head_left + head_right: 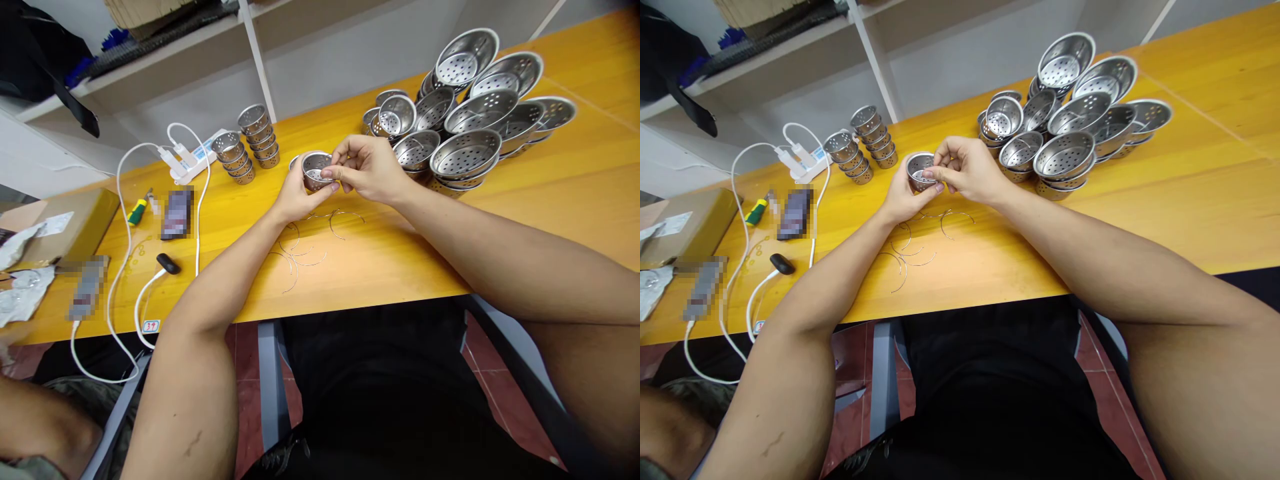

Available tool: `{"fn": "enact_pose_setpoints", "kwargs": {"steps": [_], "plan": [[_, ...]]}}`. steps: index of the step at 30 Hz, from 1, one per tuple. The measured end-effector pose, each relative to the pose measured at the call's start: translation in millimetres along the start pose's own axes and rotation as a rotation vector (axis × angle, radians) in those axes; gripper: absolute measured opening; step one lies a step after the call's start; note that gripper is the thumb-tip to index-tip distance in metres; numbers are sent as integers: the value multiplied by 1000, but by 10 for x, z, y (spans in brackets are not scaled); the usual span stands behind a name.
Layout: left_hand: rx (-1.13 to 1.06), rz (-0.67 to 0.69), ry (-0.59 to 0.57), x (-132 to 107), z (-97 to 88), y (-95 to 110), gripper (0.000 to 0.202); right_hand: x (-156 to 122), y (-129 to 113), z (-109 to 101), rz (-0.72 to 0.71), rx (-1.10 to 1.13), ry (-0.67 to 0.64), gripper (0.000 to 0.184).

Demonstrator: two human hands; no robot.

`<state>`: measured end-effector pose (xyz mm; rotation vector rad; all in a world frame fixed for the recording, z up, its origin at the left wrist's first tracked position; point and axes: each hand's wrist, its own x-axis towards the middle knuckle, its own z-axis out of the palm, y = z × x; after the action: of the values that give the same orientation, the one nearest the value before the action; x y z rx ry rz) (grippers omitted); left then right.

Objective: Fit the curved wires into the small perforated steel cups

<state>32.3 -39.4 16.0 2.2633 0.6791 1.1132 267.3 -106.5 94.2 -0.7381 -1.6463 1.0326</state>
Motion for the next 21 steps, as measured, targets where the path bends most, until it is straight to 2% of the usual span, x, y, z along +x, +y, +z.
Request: {"fn": "enact_pose_setpoints", "kwargs": {"steps": [17, 21], "plan": [[21, 71, 24, 3, 34, -171, 90, -1, -3, 0, 30, 27, -10, 72], [30, 69, 6, -1, 35, -116, 90, -14, -1, 0, 22, -12, -11, 74]]}}
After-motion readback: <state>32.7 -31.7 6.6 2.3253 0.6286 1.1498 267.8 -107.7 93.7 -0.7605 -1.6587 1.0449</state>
